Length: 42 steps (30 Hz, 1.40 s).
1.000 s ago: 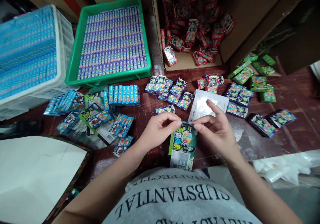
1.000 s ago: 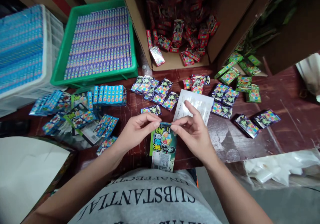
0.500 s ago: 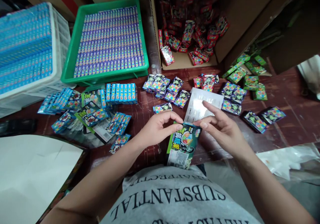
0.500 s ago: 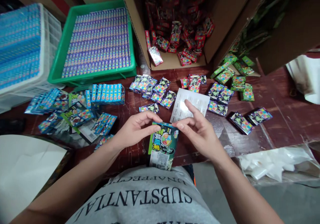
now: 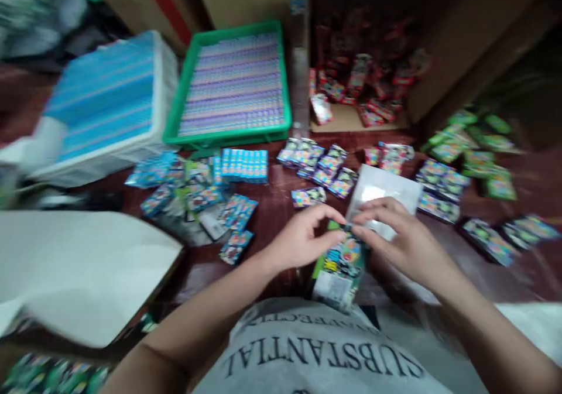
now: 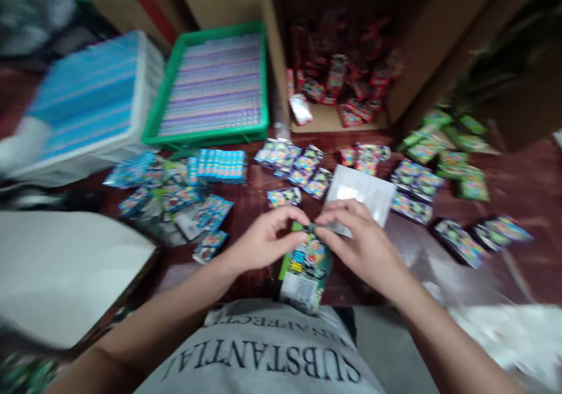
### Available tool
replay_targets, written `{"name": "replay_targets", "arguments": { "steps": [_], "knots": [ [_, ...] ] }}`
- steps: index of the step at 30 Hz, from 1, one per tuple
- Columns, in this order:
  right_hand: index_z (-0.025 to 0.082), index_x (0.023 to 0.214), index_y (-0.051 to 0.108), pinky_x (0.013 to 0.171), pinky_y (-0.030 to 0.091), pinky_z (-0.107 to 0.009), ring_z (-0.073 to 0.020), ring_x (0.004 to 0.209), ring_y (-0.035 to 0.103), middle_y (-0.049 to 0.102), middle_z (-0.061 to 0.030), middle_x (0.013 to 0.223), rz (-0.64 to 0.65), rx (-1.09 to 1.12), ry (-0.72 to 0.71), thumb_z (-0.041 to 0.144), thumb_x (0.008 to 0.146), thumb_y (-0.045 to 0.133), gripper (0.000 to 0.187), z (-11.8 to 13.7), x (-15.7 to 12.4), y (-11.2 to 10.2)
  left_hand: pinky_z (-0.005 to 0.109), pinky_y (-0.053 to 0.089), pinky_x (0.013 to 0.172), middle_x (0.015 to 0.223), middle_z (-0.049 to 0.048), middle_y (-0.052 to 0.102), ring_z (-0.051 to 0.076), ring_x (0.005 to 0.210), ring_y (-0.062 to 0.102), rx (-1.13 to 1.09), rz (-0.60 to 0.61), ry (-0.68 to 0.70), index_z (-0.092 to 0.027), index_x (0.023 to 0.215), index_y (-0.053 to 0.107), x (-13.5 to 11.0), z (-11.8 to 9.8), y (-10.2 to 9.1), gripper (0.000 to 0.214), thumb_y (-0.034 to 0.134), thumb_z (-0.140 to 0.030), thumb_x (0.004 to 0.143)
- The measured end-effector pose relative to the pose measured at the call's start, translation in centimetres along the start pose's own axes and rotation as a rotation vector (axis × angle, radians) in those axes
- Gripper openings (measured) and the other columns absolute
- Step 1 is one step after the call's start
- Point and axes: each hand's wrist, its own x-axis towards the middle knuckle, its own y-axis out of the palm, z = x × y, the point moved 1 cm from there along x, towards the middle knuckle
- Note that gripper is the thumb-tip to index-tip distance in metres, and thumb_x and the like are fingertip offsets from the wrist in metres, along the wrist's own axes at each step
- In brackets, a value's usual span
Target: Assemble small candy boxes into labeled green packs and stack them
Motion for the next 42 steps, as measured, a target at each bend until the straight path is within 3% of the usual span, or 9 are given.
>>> {"name": "replay_targets", "arguments": {
  "steps": [4, 11, 14, 17, 21, 27, 33, 38, 42],
  "knots": [
    [0.028, 0.115, 0.065, 0.095, 0.052, -0.045, -0.0281, 0.113, 0.062, 0.061, -0.0094, 0.118, -0.139, -0.054, -0.122, 0.039, 0.093, 0.068, 0.025, -0.4, 0.0, 2.3, 0.036, 0.054, 0.092, 0.117, 0.0103, 0.064, 0.021, 0.108, 0.063, -0.031, -0.152, 0.054, -0.019, 0.12, 0.061, -3.2, 0.0, 0.4, 0.028, 0.065, -0.026, 0.092],
    [0.035, 0.121, 0.067, 0.09, 0.059, -0.041, -0.0249, 0.102, 0.072, 0.075, -0.0036, 0.115, 0.239, 0.137, -0.375, 0.036, 0.099, 0.057, 0.024, 4.1, 6.7, 7.3, 0.044, 0.05, 0.108, 0.145, 0.0135, 0.057, 0.024, 0.13, 0.059, 0.217, -0.51, 0.024, -0.029, 0.15, 0.04, -13.6, -0.3, -6.4, 0.051, 0.054, -0.032, 0.101],
    [0.03, 0.113, 0.07, 0.084, 0.062, -0.041, -0.0262, 0.099, 0.072, 0.075, -0.0056, 0.111, 0.179, 0.324, -0.179, 0.041, 0.097, 0.059, 0.022, 7.2, 10.3, 11.1, 0.057, 0.032, 0.121, 0.161, 0.0164, 0.041, 0.033, 0.148, 0.04, 0.836, -0.808, -0.263, -0.025, 0.151, 0.044, -21.3, 0.3, -11.9, 0.063, 0.065, -0.034, 0.092],
    [0.026, 0.115, 0.068, 0.057, 0.065, -0.034, -0.0234, 0.085, 0.071, 0.073, -0.0071, 0.105, 0.358, 0.643, 0.05, 0.049, 0.095, 0.059, 0.032, 11.2, 12.9, 16.5, 0.059, 0.042, 0.112, 0.148, 0.0181, 0.057, 0.037, 0.139, 0.052, 1.216, -0.764, -0.627, -0.02, 0.135, 0.064, -26.7, 1.8, -16.1, 0.05, 0.069, -0.033, 0.087],
    [0.026, 0.122, 0.06, 0.068, 0.067, -0.035, -0.0191, 0.095, 0.069, 0.066, -0.0051, 0.114, 0.642, 0.973, 0.182, 0.039, 0.091, 0.062, 0.034, 18.1, 15.2, 24.7, 0.035, 0.058, 0.091, 0.11, 0.0161, 0.078, 0.023, 0.099, 0.075, 1.276, -0.778, -0.743, -0.014, 0.098, 0.078, -27.9, 4.0, -17.8, 0.037, 0.049, -0.036, 0.096],
    [0.025, 0.113, 0.057, 0.077, 0.064, -0.034, -0.0149, 0.095, 0.065, 0.064, -0.002, 0.115, 0.713, 0.986, 0.086, 0.028, 0.088, 0.058, 0.026, 25.8, 19.6, 35.9, 0.045, 0.051, 0.108, 0.132, 0.0174, 0.069, 0.032, 0.129, 0.062, 1.219, -0.905, -0.651, -0.015, 0.125, 0.067, -28.4, 5.1, -16.3, 0.044, 0.067, -0.044, 0.091],
    [0.026, 0.111, 0.058, 0.086, 0.061, -0.035, -0.0139, 0.099, 0.066, 0.066, -0.0001, 0.112, 0.999, 1.041, -0.047, 0.027, 0.089, 0.06, 0.023, 28.3, 21.5, 39.3, 0.057, 0.034, 0.119, 0.15, 0.019, 0.052, 0.037, 0.142, 0.045, 1.256, -1.36, -0.491, -0.02, 0.139, 0.056, -33.8, -0.8, -23.1, 0.068, 0.074, -0.054, 0.083],
    [0.03, 0.116, 0.059, 0.102, 0.055, -0.039, -0.0157, 0.113, 0.064, 0.063, 0.0008, 0.121, 1.142, 1.158, -0.192, 0.037, 0.088, 0.069, 0.03, 27.2, 22.3, 35.3, 0.051, 0.052, 0.099, 0.142, 0.0202, 0.062, 0.035, 0.124, 0.064, 0.299, -0.834, -0.542, -0.022, 0.148, 0.051, -35.9, -6.1, -32.0, 0.086, 0.037, -0.083, 0.088],
    [0.032, 0.113, 0.055, 0.102, 0.055, -0.041, -0.0172, 0.115, 0.065, 0.063, 0.0004, 0.121, 0.998, 1.219, -0.398, 0.033, 0.092, 0.068, 0.024, 27.0, 23.6, 31.5, 0.043, 0.055, 0.091, 0.118, 0.0186, 0.074, 0.035, 0.11, 0.07, 0.095, -0.487, -0.426, -0.022, 0.136, 0.064, -33.0, -6.4, -32.8, 0.087, 0.064, -0.082, 0.073]
  ]
}}
